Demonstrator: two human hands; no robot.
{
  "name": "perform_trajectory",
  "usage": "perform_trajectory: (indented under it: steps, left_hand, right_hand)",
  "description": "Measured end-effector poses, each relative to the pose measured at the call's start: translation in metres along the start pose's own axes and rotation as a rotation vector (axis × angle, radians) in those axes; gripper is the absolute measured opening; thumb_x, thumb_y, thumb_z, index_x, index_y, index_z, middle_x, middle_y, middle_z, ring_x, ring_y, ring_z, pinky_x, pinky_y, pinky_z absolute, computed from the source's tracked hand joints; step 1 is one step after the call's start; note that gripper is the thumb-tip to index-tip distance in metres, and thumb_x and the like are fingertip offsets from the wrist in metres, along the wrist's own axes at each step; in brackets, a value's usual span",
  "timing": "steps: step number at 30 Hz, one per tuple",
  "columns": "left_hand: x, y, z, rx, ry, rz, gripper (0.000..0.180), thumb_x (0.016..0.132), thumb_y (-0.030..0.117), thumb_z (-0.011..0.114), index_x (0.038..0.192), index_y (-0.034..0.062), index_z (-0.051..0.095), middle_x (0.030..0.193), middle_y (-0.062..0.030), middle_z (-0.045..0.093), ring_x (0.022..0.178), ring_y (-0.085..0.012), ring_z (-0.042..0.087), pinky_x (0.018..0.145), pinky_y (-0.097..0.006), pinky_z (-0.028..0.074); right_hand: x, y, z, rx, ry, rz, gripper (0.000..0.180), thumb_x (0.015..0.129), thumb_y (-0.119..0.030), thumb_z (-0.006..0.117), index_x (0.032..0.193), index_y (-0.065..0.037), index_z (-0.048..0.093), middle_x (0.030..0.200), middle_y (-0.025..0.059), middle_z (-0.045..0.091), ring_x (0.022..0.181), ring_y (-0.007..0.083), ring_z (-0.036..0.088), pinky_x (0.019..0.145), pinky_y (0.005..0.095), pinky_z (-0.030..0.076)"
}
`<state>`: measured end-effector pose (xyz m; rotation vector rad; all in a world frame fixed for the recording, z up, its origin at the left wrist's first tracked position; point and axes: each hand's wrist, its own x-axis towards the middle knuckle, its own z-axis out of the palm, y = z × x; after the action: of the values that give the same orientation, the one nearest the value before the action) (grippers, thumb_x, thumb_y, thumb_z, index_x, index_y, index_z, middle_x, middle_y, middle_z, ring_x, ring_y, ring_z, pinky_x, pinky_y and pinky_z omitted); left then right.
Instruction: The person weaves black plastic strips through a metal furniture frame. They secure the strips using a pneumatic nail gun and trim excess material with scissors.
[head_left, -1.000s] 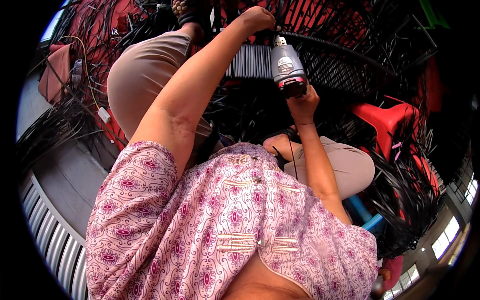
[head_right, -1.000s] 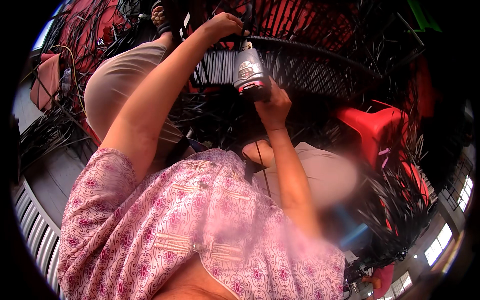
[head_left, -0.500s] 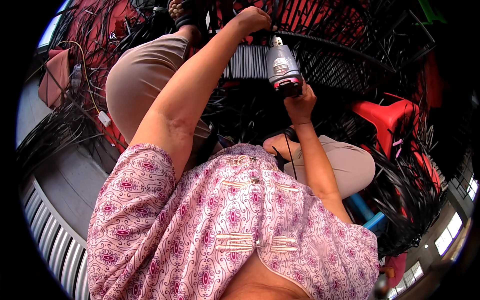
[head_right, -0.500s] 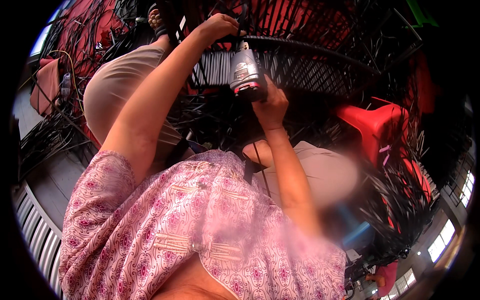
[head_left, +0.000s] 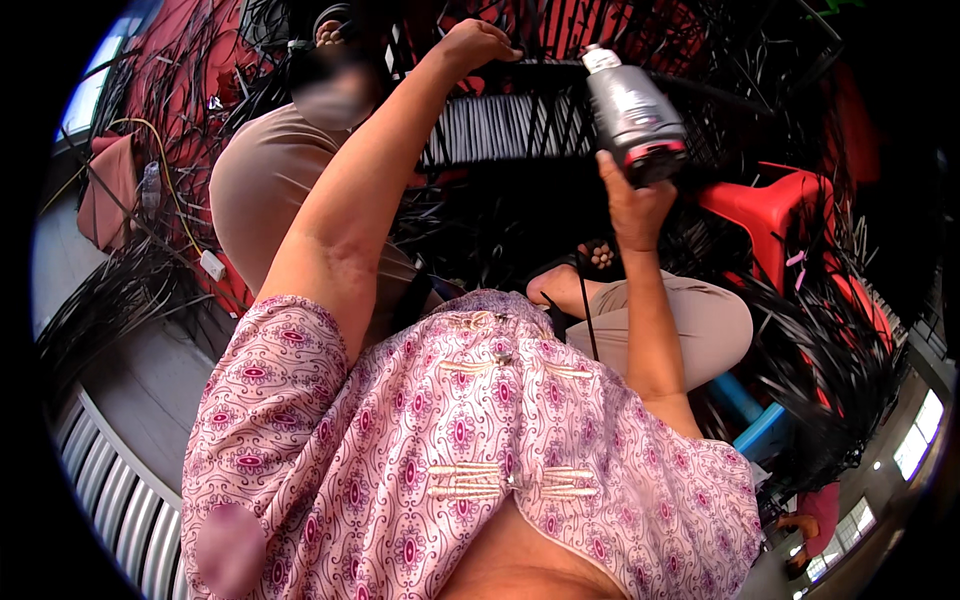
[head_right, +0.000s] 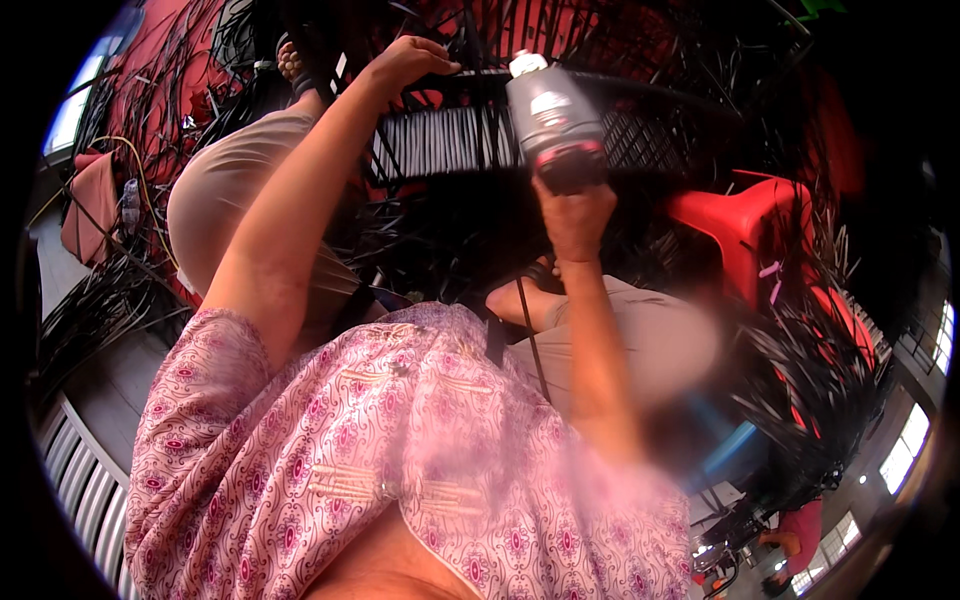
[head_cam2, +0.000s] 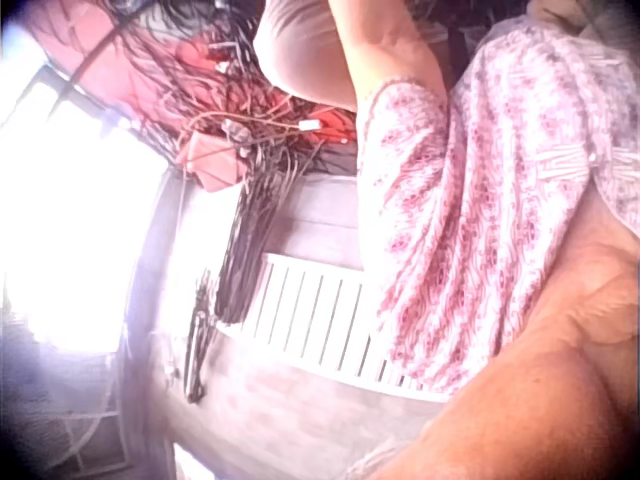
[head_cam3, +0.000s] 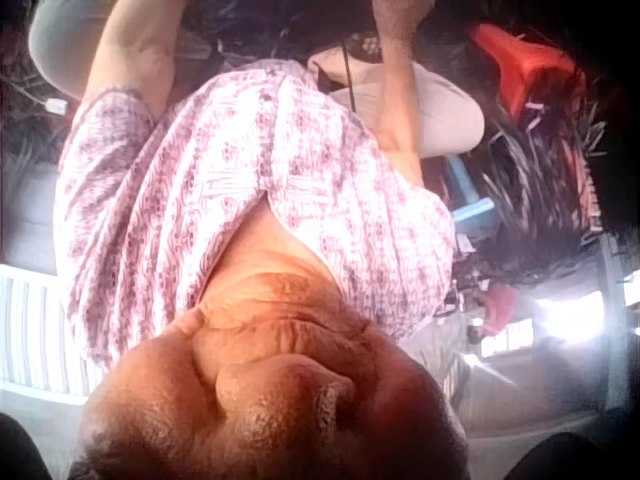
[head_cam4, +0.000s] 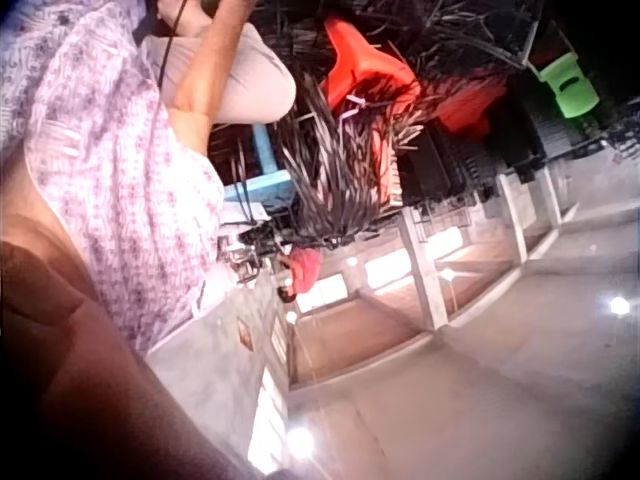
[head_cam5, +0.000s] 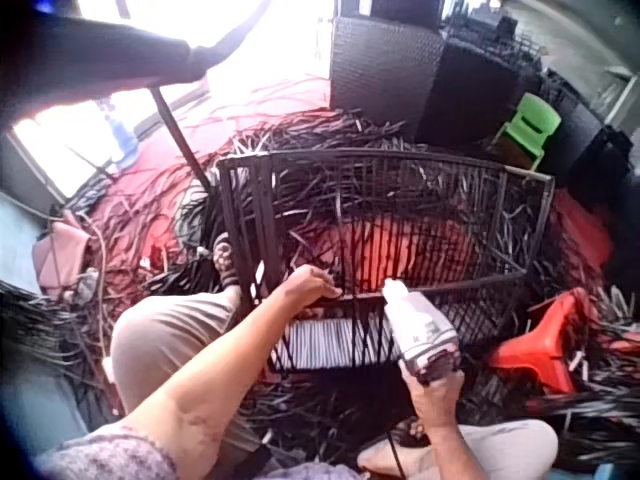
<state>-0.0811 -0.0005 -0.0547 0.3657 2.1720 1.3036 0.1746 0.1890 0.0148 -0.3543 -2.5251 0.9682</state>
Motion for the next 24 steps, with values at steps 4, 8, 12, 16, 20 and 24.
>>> perform_trajectory:
  steps: [4, 8, 12, 16, 20, 24]
  left_hand:
    - [-0.002, -0.004, 0.000, 0.093, -0.070, 0.132, 0.033, 0.075, 0.024, 0.082, 0.095, 0.0005, 0.071, 0.088, -0.0052, 0.067, 0.085, -0.0139, 0.061, 0.079, -0.027, 0.046]
    - [0.005, -0.028, -0.002, -0.159, -0.104, 0.037, 0.020, 0.079, 0.020, 0.077, 0.078, 0.0027, 0.066, 0.074, 0.0020, 0.058, 0.073, -0.0090, 0.053, 0.068, -0.026, 0.041]
    - [-0.007, -0.011, 0.008, -0.189, -0.105, 0.020, 0.020, 0.081, 0.013, 0.073, 0.068, 0.0047, 0.061, 0.066, 0.0072, 0.049, 0.065, -0.0056, 0.045, 0.060, -0.025, 0.034]
    - [-0.011, -0.013, 0.014, -0.217, -0.045, 0.145, 0.028, 0.082, 0.008, 0.070, 0.064, 0.0063, 0.050, 0.065, 0.0086, 0.037, 0.062, -0.0048, 0.035, 0.058, -0.026, 0.028]
    - [-0.019, 0.007, 0.023, -0.117, -0.047, 0.140, 0.032, 0.085, 0.009, 0.070, 0.063, 0.0075, 0.047, 0.063, 0.0089, 0.036, 0.061, -0.0037, 0.032, 0.056, -0.026, 0.026]
    - [-0.024, 0.000, 0.016, -0.171, -0.045, 0.120, 0.032, 0.087, 0.006, 0.069, 0.062, 0.0091, 0.048, 0.063, 0.0105, 0.036, 0.061, -0.0023, 0.031, 0.056, -0.024, 0.025]
  right_hand:
    - [0.044, -0.003, -0.081, 0.236, 0.380, 0.314, 0.035, 0.075, -0.012, 0.082, 0.102, 0.001, 0.065, 0.093, 0.0051, 0.069, 0.076, 0.0134, 0.062, 0.074, 0.0290, 0.051]
    - [0.081, 0.040, -0.176, 0.292, 0.505, 0.392, 0.042, 0.078, -0.016, 0.075, 0.113, 0.002, 0.059, 0.089, 0.0058, 0.065, 0.075, 0.0144, 0.061, 0.070, 0.0292, 0.049]
    - [0.082, 0.131, -0.257, 0.171, 0.370, 0.471, 0.048, 0.080, -0.016, 0.065, 0.121, 0.004, 0.049, 0.081, 0.0095, 0.062, 0.067, 0.0156, 0.059, 0.064, 0.0311, 0.049]
    - [0.089, 0.192, -0.282, -0.455, 0.345, 0.823, 0.054, 0.080, -0.021, 0.063, 0.128, 0.001, 0.053, 0.116, 0.0236, 0.064, 0.109, 0.0353, 0.063, 0.093, 0.0428, 0.049]
    - [0.077, 0.249, -0.284, -0.574, 0.241, 1.103, 0.040, 0.078, -0.011, 0.058, 0.117, -0.001, 0.059, 0.120, 0.0242, 0.064, 0.110, 0.0383, 0.064, 0.093, 0.0453, 0.051]
    - [0.075, 0.271, -0.276, -0.585, 0.391, 1.092, 0.045, 0.084, -0.028, 0.067, 0.123, -0.007, 0.057, 0.124, 0.0193, 0.064, 0.114, 0.0360, 0.062, 0.094, 0.0467, 0.051]
